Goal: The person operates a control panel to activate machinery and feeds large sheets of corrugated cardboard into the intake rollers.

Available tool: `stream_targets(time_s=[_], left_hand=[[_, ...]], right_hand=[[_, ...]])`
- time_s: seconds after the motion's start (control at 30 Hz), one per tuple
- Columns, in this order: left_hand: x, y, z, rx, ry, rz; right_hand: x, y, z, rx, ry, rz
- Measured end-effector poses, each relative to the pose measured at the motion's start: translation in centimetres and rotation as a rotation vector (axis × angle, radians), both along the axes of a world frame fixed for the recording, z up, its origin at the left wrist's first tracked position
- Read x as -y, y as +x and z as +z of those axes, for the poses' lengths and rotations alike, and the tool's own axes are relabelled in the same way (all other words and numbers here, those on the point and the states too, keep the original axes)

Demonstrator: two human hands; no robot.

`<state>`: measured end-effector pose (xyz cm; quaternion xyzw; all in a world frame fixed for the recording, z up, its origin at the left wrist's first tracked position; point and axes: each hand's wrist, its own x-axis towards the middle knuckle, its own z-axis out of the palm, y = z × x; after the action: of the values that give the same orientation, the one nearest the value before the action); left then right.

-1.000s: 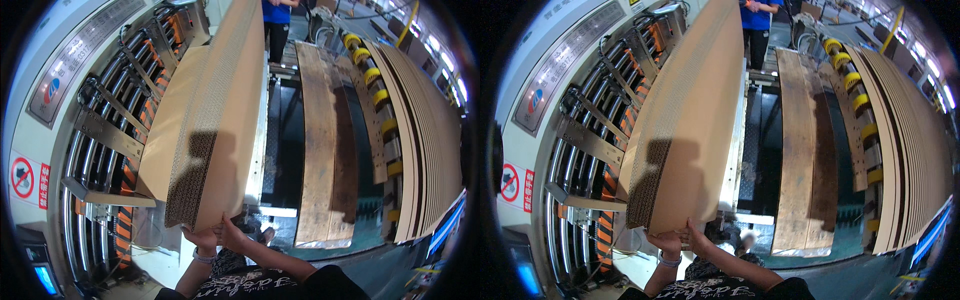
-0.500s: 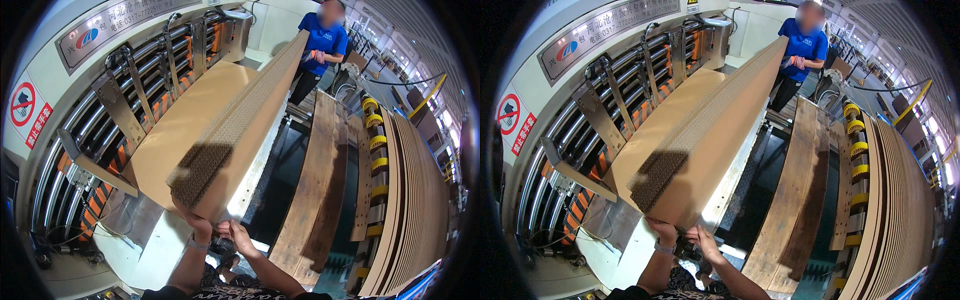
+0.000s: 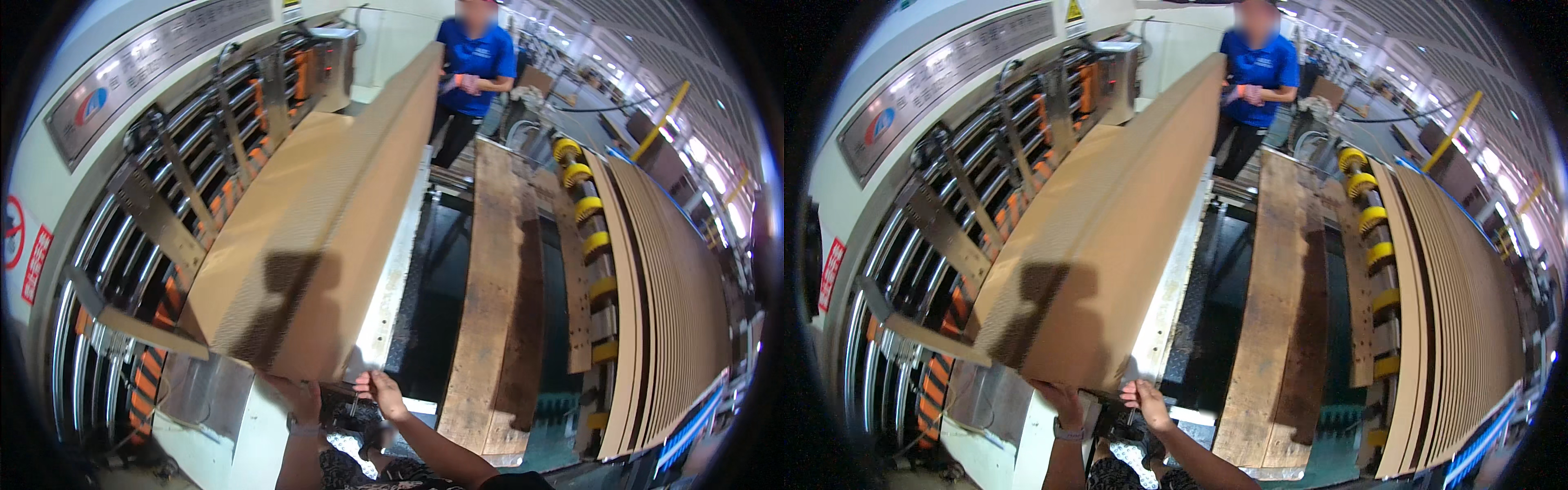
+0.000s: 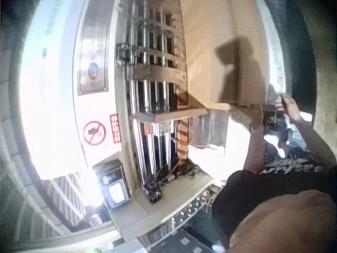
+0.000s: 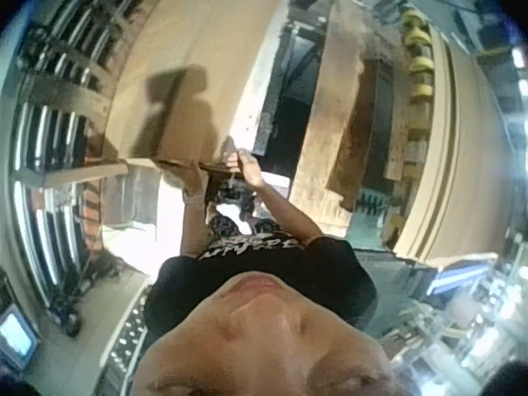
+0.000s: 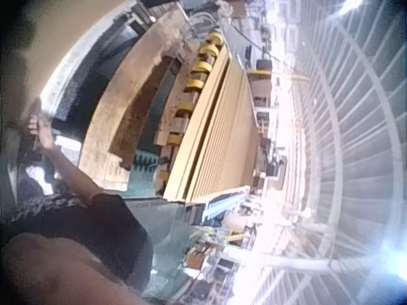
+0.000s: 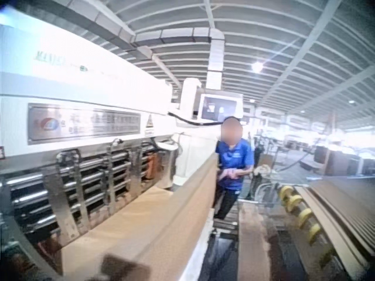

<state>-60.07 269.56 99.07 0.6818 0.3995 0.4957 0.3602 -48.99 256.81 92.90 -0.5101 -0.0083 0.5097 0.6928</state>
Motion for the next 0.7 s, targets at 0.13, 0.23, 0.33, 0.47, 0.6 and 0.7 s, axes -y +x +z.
stream_targets(time_s=[0.13, 0.23, 0.33, 0.47, 0.6, 0.7], left_hand=[[-1.0, 0.5, -1.2, 0.081, -0.015, 0.062], [-3.4, 0.5, -2.3, 0.16, -0.209, 0.105], [-6.0, -1.2, -2.0, 0.182, -0.354, 0.095], [-8.7, -3.9, -4.8, 0.268, -0.462, 0.089], [-8.2, -6.2, -3.7, 0.442, -0.83, 0.051], [-8.0, -7.4, -3.9, 0.338, -1.047, 0.004]], right_hand=[[0.2, 0.1, -0.9, 0.005, -0.043, -0.002], [1.0, 0.2, -2.4, 0.053, -0.092, -0.056], [2.1, 0.9, -5.6, 0.124, -0.163, -0.152], [3.8, 3.6, -9.0, 0.175, -0.401, -0.259], [5.2, 4.0, -12.1, 0.13, -0.578, -0.124], [4.9, 2.3, -13.4, -0.131, -0.289, -0.038]])
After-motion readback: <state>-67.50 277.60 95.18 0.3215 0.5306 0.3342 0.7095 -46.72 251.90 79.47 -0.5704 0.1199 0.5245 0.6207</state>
